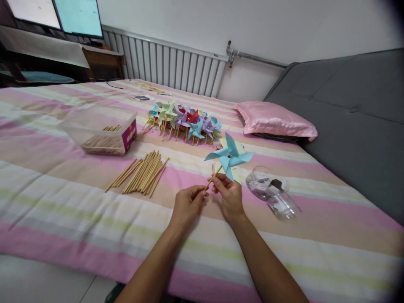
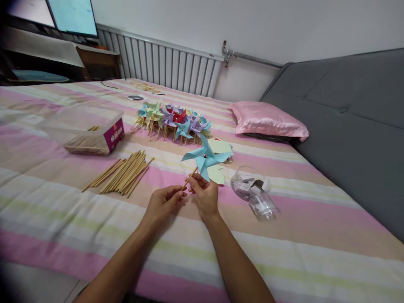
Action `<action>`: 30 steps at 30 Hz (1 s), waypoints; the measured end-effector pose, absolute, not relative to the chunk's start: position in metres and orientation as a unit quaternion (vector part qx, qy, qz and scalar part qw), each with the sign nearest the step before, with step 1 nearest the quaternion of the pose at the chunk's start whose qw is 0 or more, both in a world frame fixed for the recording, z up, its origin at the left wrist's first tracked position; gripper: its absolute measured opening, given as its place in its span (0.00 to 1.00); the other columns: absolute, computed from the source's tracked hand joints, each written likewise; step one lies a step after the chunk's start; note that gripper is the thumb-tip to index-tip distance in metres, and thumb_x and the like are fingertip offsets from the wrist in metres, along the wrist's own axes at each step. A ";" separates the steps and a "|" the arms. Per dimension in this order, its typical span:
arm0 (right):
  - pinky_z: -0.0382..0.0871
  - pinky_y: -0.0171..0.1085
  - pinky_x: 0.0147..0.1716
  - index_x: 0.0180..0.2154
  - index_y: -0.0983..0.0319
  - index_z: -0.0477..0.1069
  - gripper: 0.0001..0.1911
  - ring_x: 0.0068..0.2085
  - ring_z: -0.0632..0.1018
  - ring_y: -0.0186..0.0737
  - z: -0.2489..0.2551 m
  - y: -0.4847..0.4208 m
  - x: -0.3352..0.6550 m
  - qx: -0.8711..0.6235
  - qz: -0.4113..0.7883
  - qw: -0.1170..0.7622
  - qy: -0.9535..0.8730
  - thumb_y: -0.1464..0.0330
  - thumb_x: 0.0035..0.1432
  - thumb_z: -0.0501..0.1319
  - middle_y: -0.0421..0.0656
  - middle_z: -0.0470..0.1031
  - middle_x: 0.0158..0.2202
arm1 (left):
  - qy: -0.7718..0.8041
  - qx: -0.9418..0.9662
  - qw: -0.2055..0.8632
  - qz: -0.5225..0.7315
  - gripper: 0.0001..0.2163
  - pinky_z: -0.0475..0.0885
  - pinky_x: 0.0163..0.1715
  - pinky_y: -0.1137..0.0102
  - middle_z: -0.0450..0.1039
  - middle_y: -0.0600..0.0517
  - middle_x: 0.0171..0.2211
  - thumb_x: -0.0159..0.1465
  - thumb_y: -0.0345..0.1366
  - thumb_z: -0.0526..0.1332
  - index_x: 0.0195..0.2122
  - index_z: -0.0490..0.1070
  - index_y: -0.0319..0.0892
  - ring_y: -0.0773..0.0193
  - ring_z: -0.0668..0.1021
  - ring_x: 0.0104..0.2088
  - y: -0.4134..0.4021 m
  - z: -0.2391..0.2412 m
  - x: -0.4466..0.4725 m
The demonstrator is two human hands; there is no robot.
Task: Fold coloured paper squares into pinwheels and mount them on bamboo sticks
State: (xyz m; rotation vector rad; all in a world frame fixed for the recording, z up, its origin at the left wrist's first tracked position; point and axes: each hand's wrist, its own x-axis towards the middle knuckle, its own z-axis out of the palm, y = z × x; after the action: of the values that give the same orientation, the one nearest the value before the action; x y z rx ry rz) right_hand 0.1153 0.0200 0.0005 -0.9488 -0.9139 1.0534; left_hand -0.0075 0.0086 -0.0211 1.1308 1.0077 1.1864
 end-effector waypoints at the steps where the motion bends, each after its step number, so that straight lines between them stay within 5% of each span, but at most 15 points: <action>1: 0.65 0.33 0.24 0.30 0.64 0.76 0.10 0.22 0.69 0.29 0.001 0.020 0.115 -0.426 0.471 0.659 -0.403 0.66 0.43 0.70 0.42 0.77 0.29 | 0.431 0.481 0.572 0.505 0.13 0.70 0.29 0.72 0.79 0.45 0.32 0.56 0.39 0.64 0.39 0.79 0.38 0.64 0.77 0.29 0.009 -0.021 -0.008; 23: 0.64 0.31 0.24 0.29 0.64 0.76 0.10 0.24 0.73 0.32 0.001 0.020 0.117 -0.451 0.462 0.633 -0.427 0.66 0.43 0.70 0.40 0.76 0.22 | 0.429 0.461 0.592 0.502 0.14 0.71 0.32 0.70 0.79 0.45 0.32 0.55 0.39 0.66 0.39 0.80 0.38 0.64 0.77 0.29 0.007 -0.022 -0.007; 30: 0.62 0.31 0.22 0.32 0.64 0.73 0.16 0.25 0.74 0.32 -0.002 0.021 0.123 -0.413 0.470 0.671 -0.398 0.56 0.50 0.66 0.42 0.76 0.28 | 0.434 0.437 0.591 0.520 0.12 0.72 0.30 0.71 0.79 0.44 0.30 0.52 0.38 0.67 0.35 0.80 0.37 0.64 0.77 0.27 0.006 -0.016 -0.006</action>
State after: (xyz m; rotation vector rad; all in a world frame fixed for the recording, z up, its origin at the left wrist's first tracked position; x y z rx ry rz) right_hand 0.1227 0.0207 -0.0022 -0.9304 -0.8974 1.0595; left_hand -0.0063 0.0060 -0.0162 1.0159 1.0101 1.2109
